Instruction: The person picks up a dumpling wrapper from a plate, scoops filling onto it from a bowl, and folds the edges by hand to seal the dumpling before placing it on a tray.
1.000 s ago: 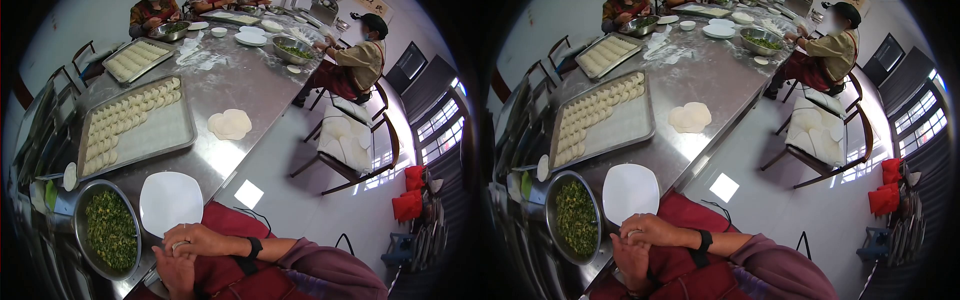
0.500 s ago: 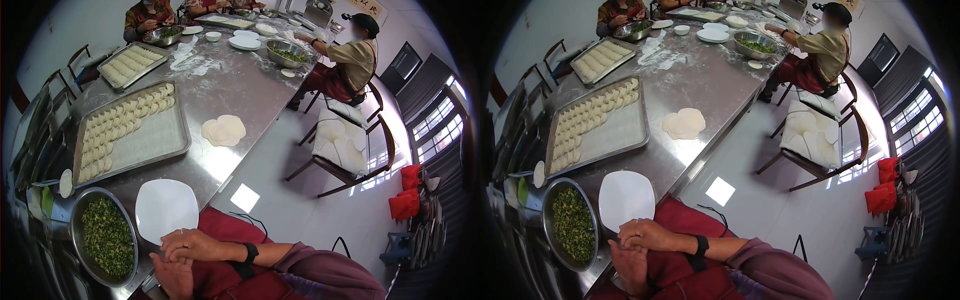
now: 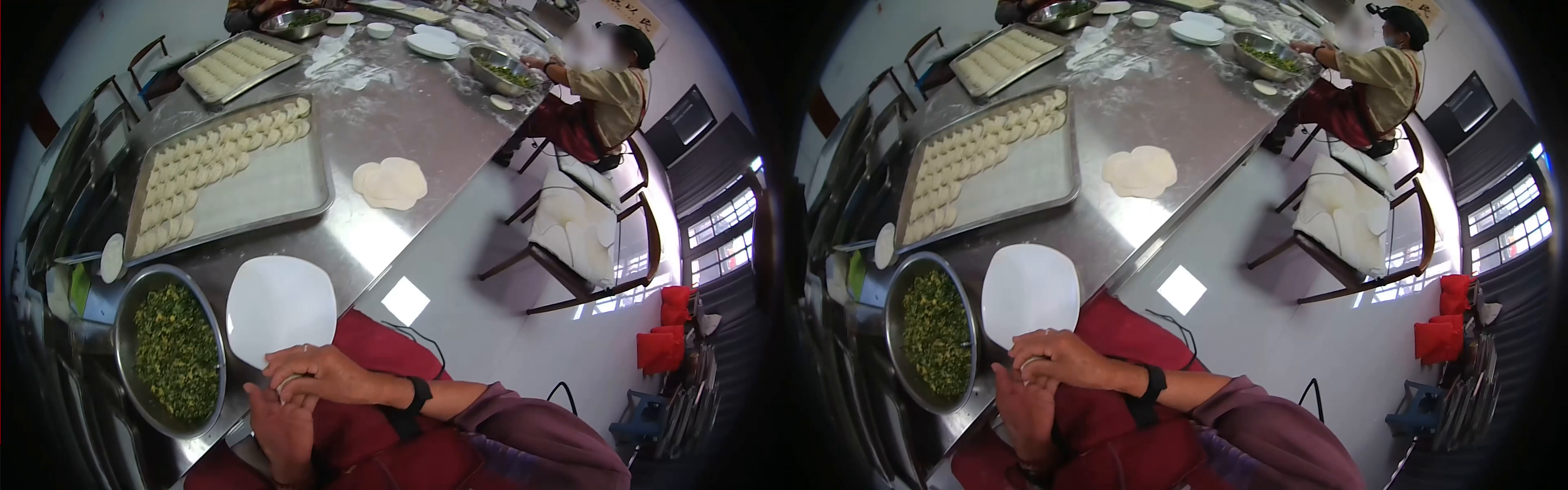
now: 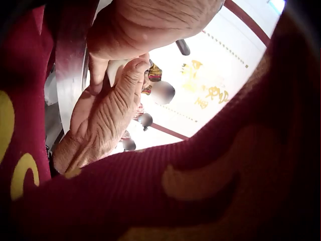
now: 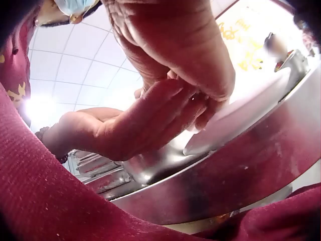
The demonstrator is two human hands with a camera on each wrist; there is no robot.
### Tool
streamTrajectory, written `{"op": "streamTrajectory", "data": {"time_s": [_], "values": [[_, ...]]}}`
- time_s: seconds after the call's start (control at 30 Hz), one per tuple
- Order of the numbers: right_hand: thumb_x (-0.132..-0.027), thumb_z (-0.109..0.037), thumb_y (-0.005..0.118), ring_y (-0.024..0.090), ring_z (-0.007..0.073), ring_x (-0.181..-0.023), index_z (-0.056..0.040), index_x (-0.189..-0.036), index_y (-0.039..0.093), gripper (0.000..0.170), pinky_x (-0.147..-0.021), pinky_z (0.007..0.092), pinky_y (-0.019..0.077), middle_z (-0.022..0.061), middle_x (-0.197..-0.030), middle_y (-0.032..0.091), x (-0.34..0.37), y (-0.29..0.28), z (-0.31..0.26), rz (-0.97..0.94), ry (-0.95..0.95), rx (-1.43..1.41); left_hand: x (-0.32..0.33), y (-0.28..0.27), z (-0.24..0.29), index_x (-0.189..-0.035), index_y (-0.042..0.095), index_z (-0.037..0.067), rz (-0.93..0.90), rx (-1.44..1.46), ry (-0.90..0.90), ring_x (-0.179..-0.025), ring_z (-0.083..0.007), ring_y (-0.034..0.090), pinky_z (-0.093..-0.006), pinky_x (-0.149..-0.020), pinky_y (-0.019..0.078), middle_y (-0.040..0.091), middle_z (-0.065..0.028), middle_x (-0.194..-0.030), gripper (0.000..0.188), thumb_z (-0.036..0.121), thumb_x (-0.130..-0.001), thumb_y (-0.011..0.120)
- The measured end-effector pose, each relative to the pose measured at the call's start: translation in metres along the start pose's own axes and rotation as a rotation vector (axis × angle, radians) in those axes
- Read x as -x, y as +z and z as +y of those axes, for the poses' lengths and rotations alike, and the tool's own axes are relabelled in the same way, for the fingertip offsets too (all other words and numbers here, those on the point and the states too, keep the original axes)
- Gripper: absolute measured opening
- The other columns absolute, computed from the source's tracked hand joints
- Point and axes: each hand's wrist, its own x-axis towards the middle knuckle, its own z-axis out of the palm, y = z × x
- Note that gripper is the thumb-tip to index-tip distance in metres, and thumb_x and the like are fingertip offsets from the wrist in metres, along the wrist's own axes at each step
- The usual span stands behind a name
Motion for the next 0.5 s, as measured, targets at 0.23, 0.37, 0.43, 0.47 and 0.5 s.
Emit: {"op": "streamTrajectory", "data": {"time_s": [0.23,0.37,0.43,0.47,0.5], "values": [[-0.093,-0.008,0.060,0.052,0.0275,-0.126,-0.0034,-0.094,0.070,0.011,-0.094,0.0350,0.0506,0.0073,-0.104,0.069,0.003,-0.004,0.002,0.016,-0.073,-0.025,-0.009,-0.024,-0.004,-0.132,0.042,0.000,-0.306,0.246,-0.058,-0.127,-0.0308,0.046,-0.0509,-0.109,0.0345,0.050,-0.0163,-0.132,0.056,0.047,-0.104,0.029],[-0.092,0.003,0.056,0.068,0.0172,-0.096,0.0037,-0.103,0.066,0.014,-0.068,0.0296,0.0640,0.0115,-0.125,0.057,0.004,-0.007,-0.003,-0.032,0.080,-0.235,-0.001,0.003,0.003,-0.134,0.041,0.001,-0.084,-0.090,-0.052,-0.129,-0.0301,0.045,-0.0544,-0.108,0.0340,0.052,-0.0120,-0.133,0.056,0.047,-0.104,0.029],[-0.089,0.004,0.060,0.065,0.0225,-0.107,0.0023,-0.103,0.068,0.016,-0.080,0.0319,0.0607,0.0123,-0.121,0.062,0.003,-0.004,-0.009,0.004,0.172,-0.249,-0.003,0.002,0.004,-0.136,0.041,0.000,-0.059,-0.101,-0.088,-0.129,-0.0290,0.046,-0.0542,-0.108,0.0345,0.051,-0.0129,-0.135,0.059,0.048,-0.104,0.029],[-0.086,0.004,0.062,0.062,0.0247,-0.113,0.0020,-0.101,0.069,0.016,-0.086,0.0334,0.0570,0.0126,-0.119,0.064,-0.002,-0.007,-0.007,-0.022,0.084,-0.063,-0.004,0.005,0.004,-0.135,0.041,-0.001,-0.090,-0.069,-0.050,-0.128,-0.0285,0.047,-0.0531,-0.109,0.0349,0.051,-0.0138,-0.134,0.060,0.049,-0.104,0.028],[-0.084,0.005,0.063,0.058,0.0269,-0.119,0.0017,-0.099,0.070,0.016,-0.093,0.0348,0.0533,0.0129,-0.116,0.067,-0.003,-0.006,-0.007,-0.045,-0.016,0.124,-0.002,0.006,0.002,-0.134,0.041,-0.002,-0.127,-0.038,-0.014,-0.127,-0.0279,0.048,-0.0519,-0.109,0.0353,0.051,-0.0147,-0.134,0.061,0.050,-0.104,0.028]]}}
